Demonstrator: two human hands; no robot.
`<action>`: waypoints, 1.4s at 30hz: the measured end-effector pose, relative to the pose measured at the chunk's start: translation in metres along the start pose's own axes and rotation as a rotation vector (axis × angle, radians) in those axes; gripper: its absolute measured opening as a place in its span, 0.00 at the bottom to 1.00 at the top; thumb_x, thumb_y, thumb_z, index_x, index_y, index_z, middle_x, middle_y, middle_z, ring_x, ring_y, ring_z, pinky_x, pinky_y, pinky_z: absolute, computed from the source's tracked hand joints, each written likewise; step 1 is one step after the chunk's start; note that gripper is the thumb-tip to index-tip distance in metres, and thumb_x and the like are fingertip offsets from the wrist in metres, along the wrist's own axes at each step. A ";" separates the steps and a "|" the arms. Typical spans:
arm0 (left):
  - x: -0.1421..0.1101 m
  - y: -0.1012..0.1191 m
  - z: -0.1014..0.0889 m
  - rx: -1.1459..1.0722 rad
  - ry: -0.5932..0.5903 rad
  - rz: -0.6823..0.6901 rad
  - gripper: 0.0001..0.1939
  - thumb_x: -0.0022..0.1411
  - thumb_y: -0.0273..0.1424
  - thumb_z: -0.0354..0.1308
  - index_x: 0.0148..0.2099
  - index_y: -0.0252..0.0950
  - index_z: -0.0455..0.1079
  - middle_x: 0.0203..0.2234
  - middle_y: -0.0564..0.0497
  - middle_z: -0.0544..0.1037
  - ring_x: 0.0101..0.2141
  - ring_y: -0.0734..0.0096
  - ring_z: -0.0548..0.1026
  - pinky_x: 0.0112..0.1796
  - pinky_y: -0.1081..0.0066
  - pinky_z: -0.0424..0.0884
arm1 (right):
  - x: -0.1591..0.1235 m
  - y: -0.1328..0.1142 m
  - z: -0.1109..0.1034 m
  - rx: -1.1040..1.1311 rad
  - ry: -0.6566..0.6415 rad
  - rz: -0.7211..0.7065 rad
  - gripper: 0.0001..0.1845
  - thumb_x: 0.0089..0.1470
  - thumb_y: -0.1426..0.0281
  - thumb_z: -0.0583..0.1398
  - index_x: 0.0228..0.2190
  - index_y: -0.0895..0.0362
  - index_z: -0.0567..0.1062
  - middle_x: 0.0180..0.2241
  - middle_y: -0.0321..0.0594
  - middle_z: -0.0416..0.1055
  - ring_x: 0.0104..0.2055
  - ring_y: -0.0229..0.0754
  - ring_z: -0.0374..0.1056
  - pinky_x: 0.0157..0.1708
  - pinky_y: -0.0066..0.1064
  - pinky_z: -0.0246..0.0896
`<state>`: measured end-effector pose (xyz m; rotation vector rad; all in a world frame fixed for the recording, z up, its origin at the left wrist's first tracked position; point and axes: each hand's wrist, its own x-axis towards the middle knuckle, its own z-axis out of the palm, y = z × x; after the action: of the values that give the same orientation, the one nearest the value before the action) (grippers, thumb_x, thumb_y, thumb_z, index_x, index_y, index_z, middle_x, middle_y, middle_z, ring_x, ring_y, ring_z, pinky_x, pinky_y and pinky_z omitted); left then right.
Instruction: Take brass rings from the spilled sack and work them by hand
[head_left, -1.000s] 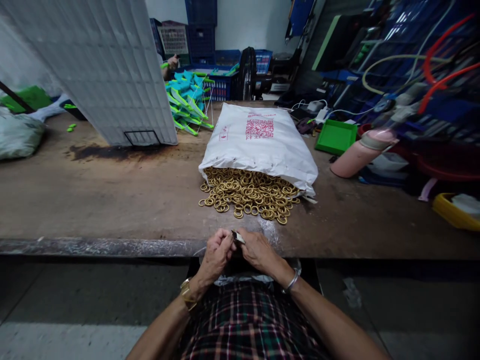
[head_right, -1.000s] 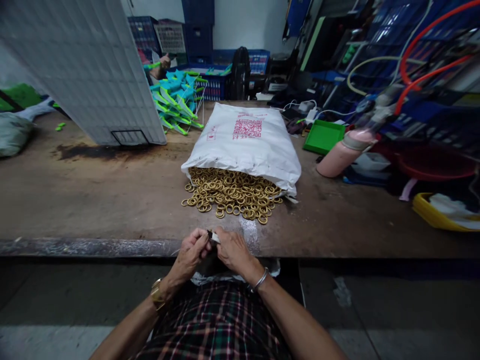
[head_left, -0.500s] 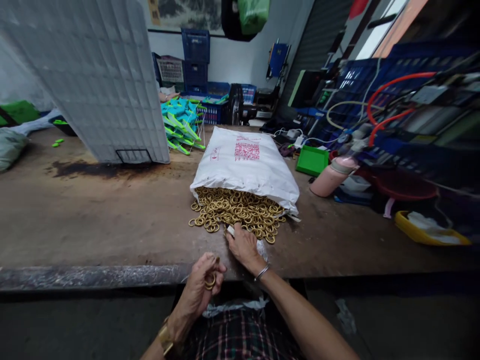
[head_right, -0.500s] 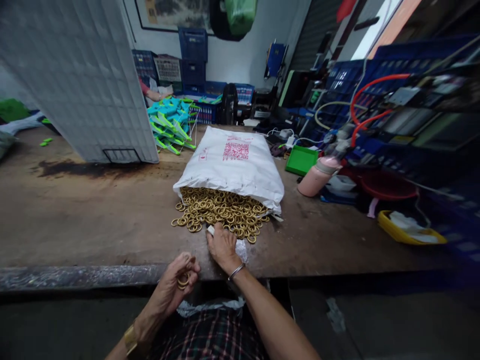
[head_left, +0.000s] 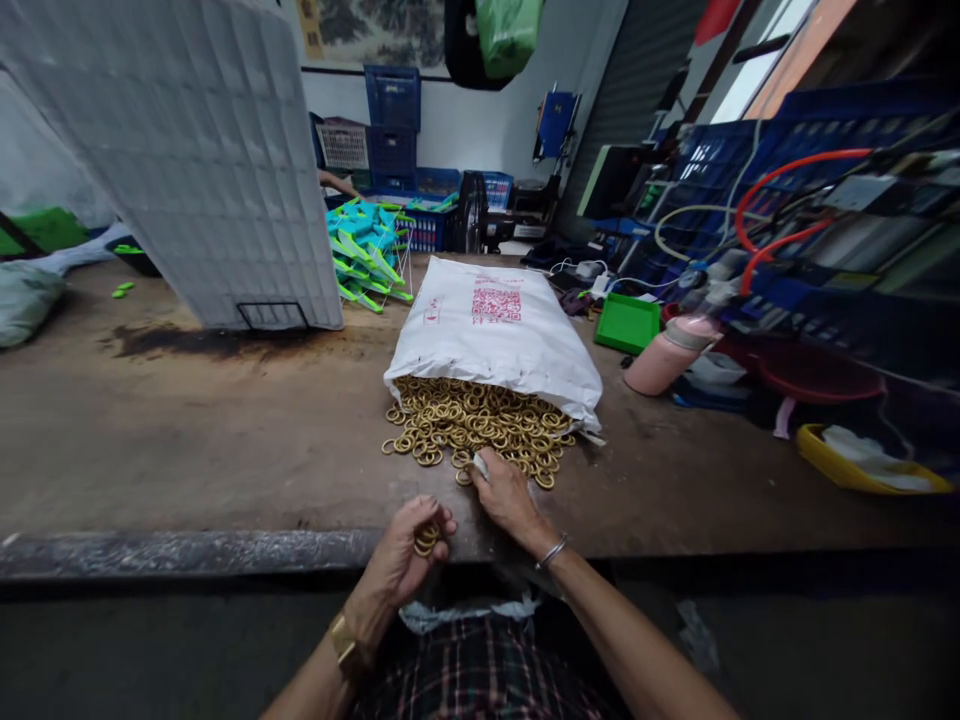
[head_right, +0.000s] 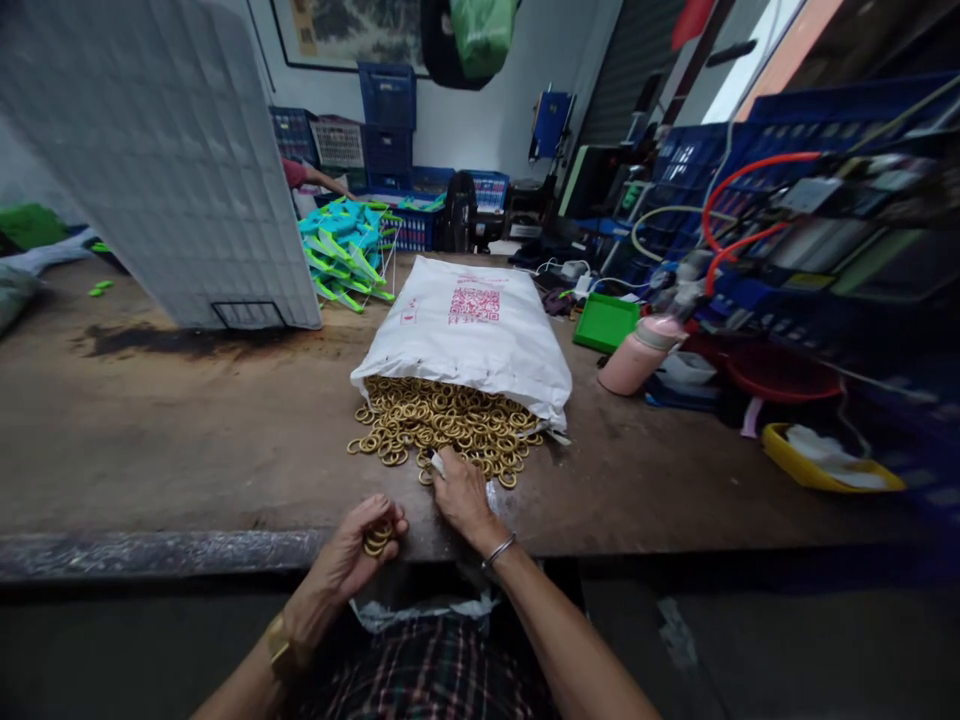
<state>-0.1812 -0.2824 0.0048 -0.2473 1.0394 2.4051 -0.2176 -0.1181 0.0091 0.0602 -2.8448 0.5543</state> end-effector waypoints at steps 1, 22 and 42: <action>0.003 0.000 0.001 0.046 -0.013 0.026 0.16 0.45 0.37 0.65 0.30 0.33 0.63 0.22 0.54 0.69 0.24 0.76 0.69 0.17 0.80 0.61 | -0.002 0.002 -0.001 0.037 -0.004 -0.013 0.05 0.53 0.72 0.52 0.28 0.56 0.68 0.24 0.36 0.68 0.26 0.37 0.61 0.27 0.27 0.46; 0.000 -0.004 0.011 0.764 0.077 0.532 0.11 0.55 0.36 0.54 0.28 0.33 0.68 0.21 0.54 0.70 0.24 0.76 0.65 0.28 0.76 0.61 | -0.031 -0.020 -0.008 0.839 -0.357 0.250 0.21 0.54 0.57 0.50 0.18 0.57 0.66 0.11 0.28 0.52 0.15 0.31 0.46 0.17 0.24 0.42; -0.003 -0.009 0.004 0.334 -0.065 0.115 0.19 0.51 0.46 0.58 0.30 0.36 0.58 0.18 0.59 0.65 0.14 0.86 0.57 0.15 0.82 0.49 | -0.031 -0.021 -0.011 0.625 -0.208 0.087 0.10 0.51 0.67 0.49 0.21 0.56 0.64 0.19 0.33 0.62 0.22 0.35 0.57 0.24 0.26 0.50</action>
<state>-0.1737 -0.2756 0.0031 0.0079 1.4340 2.2732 -0.1836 -0.1336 0.0191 0.1085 -2.7506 1.5118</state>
